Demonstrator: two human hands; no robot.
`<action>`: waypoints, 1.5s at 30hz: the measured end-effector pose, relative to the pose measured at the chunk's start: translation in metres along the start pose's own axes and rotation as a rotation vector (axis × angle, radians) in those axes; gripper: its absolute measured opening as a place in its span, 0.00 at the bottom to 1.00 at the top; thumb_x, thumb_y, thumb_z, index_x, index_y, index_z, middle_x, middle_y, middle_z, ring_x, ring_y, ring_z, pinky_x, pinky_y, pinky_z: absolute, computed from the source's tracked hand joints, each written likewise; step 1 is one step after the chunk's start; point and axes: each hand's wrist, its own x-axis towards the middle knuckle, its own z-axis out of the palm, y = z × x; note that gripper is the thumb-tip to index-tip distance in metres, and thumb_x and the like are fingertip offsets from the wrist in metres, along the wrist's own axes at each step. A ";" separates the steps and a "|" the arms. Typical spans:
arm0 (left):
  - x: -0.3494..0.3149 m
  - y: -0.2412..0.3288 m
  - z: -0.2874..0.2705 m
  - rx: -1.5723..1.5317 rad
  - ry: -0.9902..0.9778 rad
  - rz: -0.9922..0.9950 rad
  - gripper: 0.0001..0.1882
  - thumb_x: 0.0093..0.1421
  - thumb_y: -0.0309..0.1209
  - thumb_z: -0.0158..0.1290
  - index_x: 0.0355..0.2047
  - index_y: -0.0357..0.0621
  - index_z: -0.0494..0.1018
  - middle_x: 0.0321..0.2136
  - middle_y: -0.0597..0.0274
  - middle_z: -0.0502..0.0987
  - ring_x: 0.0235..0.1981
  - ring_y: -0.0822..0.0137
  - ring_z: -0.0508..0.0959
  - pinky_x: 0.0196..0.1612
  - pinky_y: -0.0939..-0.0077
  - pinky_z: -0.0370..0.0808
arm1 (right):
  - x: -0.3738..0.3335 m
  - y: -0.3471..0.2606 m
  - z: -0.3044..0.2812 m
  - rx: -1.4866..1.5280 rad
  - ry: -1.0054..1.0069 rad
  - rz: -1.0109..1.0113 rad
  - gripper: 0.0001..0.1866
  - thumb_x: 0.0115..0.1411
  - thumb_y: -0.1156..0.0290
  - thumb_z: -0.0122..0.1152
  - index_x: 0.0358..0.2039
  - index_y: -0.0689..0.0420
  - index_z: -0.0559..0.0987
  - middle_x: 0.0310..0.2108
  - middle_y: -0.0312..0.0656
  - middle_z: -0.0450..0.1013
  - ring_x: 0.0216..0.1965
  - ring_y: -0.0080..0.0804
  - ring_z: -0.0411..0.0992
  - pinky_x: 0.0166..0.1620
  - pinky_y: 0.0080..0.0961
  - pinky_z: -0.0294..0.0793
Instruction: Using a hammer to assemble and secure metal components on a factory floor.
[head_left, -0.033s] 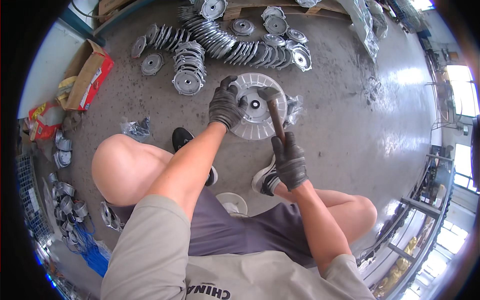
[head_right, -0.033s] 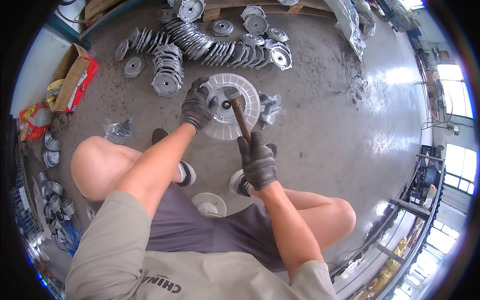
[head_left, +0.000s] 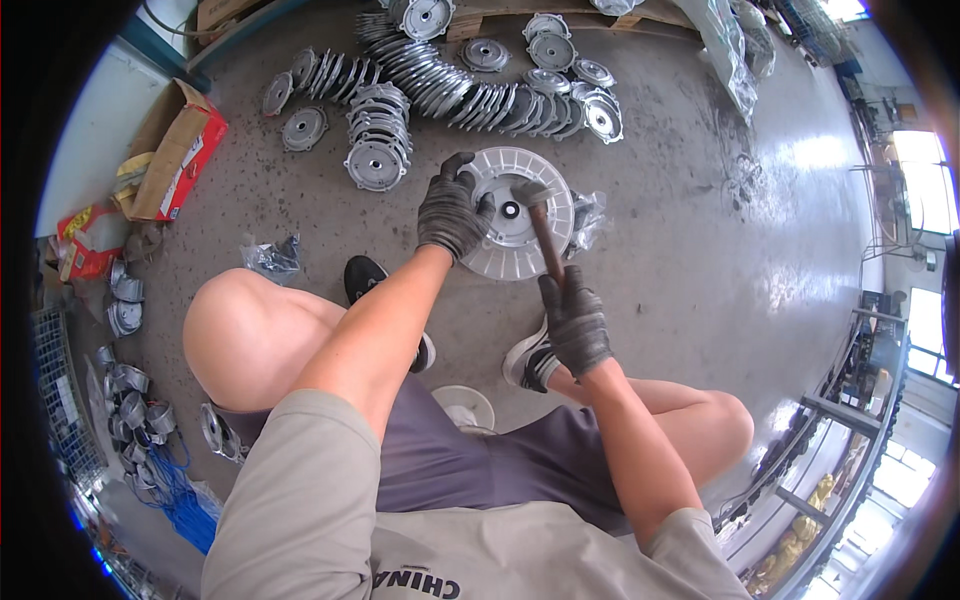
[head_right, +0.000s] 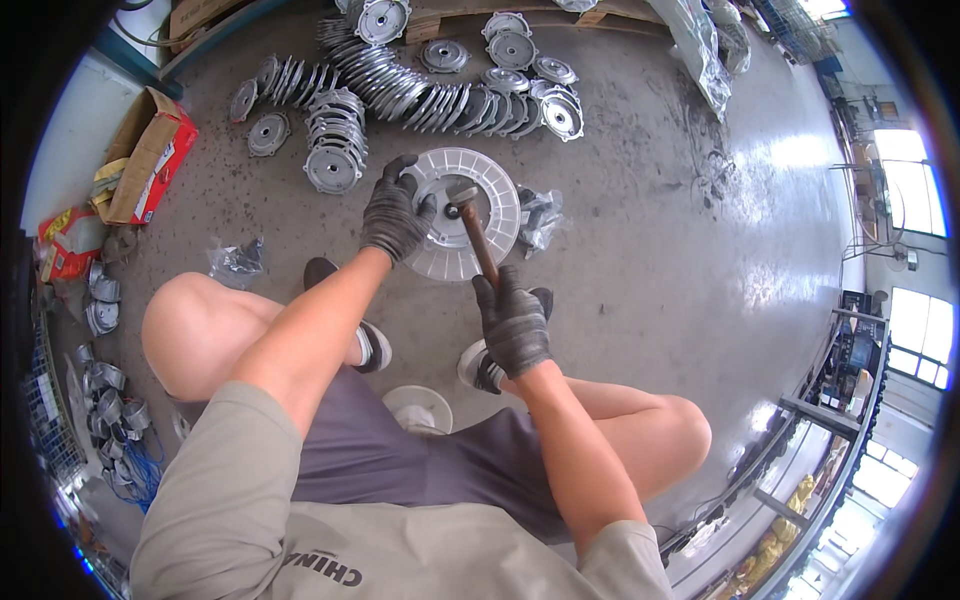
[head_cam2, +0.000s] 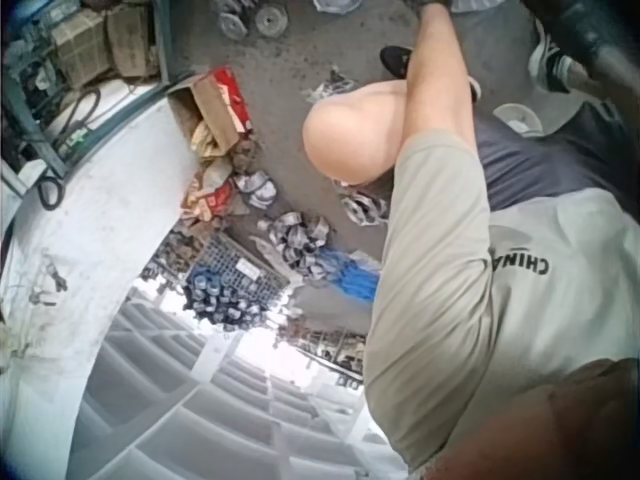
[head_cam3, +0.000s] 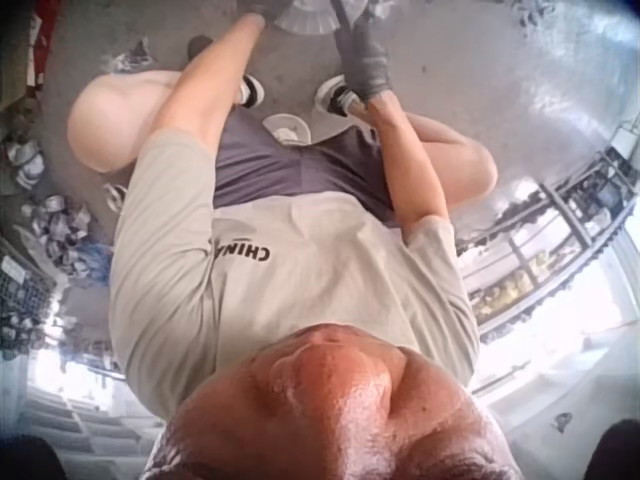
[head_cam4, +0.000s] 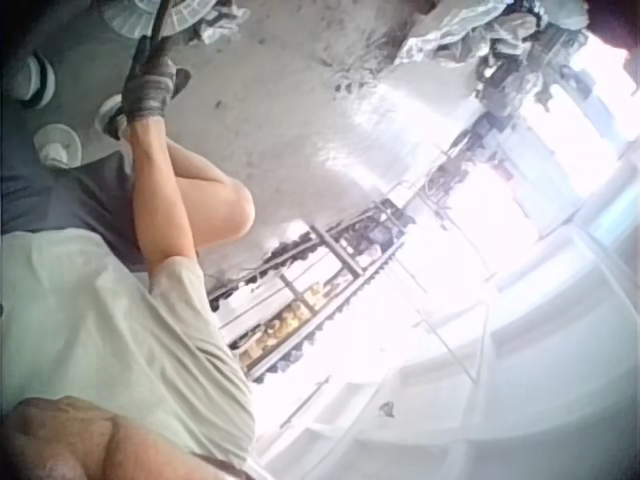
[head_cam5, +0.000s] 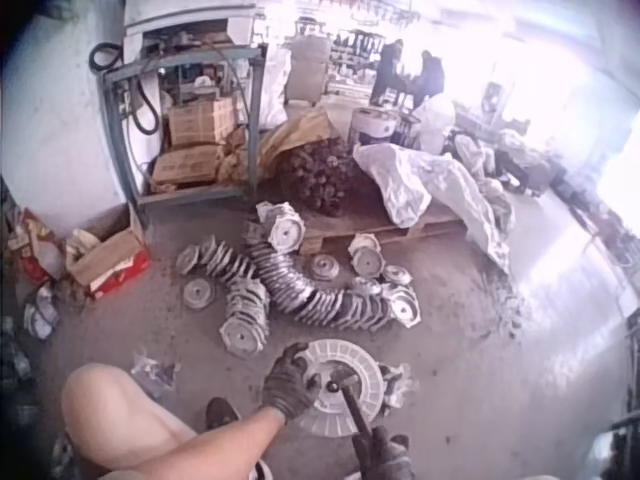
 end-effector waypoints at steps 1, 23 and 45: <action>0.001 0.001 0.001 -0.009 -0.008 -0.003 0.16 0.56 0.34 0.61 0.38 0.34 0.74 0.64 0.51 0.67 0.54 0.44 0.76 0.58 0.55 0.74 | 0.004 0.005 0.006 -0.106 -0.062 0.025 0.18 0.73 0.54 0.55 0.49 0.56 0.73 0.25 0.58 0.77 0.29 0.63 0.77 0.36 0.53 0.71; 0.002 -0.007 0.010 0.021 0.005 0.022 0.15 0.57 0.33 0.62 0.37 0.36 0.73 0.64 0.49 0.65 0.53 0.46 0.77 0.56 0.56 0.75 | 0.004 -0.016 -0.007 0.048 -0.044 0.106 0.20 0.72 0.54 0.56 0.50 0.60 0.74 0.33 0.66 0.77 0.39 0.73 0.74 0.39 0.57 0.71; 0.001 -0.008 0.023 -0.142 0.005 0.020 0.13 0.58 0.31 0.63 0.36 0.37 0.72 0.59 0.52 0.65 0.41 0.49 0.79 0.48 0.56 0.77 | 0.023 0.014 0.005 -0.213 -0.167 0.165 0.23 0.73 0.49 0.51 0.53 0.57 0.74 0.30 0.58 0.80 0.37 0.63 0.80 0.44 0.52 0.75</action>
